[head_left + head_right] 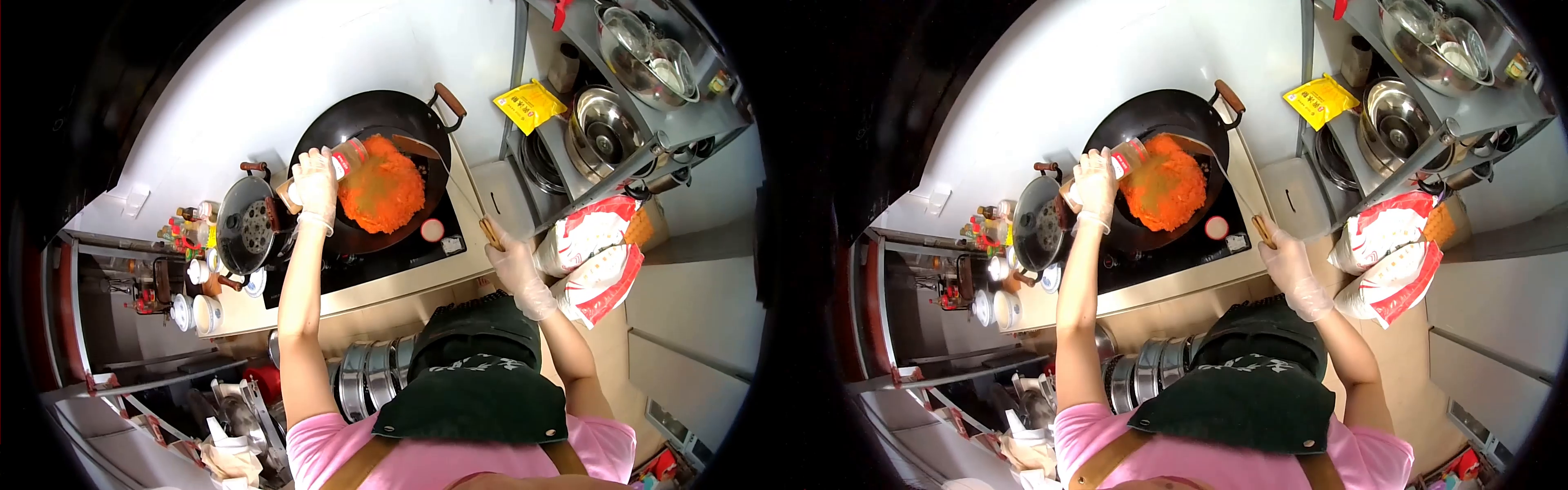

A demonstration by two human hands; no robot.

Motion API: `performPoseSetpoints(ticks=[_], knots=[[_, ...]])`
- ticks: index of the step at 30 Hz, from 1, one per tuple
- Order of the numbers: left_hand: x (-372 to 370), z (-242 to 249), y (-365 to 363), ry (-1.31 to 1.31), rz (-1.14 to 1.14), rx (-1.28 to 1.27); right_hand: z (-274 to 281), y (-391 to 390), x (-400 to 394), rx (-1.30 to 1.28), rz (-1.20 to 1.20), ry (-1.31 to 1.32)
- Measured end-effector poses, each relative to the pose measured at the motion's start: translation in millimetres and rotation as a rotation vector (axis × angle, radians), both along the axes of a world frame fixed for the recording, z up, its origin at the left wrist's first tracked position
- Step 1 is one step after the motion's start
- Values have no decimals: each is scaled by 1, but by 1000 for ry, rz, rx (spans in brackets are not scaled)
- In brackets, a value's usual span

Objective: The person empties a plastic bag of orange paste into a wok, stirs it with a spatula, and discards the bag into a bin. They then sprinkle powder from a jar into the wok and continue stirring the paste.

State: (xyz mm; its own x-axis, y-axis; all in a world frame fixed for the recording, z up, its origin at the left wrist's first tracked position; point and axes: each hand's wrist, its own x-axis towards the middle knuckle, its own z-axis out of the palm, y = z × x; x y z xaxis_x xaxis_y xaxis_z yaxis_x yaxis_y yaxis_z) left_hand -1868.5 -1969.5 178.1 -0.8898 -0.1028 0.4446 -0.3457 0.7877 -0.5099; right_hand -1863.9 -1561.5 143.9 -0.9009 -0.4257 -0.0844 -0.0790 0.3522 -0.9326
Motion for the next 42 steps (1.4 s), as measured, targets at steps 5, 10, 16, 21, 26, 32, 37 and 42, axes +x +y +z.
performPoseSetpoints(ticks=[5,10,16,21,26,32,37,42], knots=[[7,8,1,18,45,178,15,4,-3,52,2,-58],[25,24,0,67,181,360,16,3,-6,72,-3,-57],[51,32,-7,121,221,500,20,-5,-9,113,20,-87],[66,55,10,194,283,676,12,-10,-14,113,85,-11],[99,59,4,442,176,951,29,-8,-42,367,290,462],[148,72,32,828,27,1547,54,-47,-59,839,468,1215],[205,53,48,888,161,1469,28,-110,-68,957,492,1330],[250,44,76,1048,128,1697,24,-156,-98,861,560,722]])
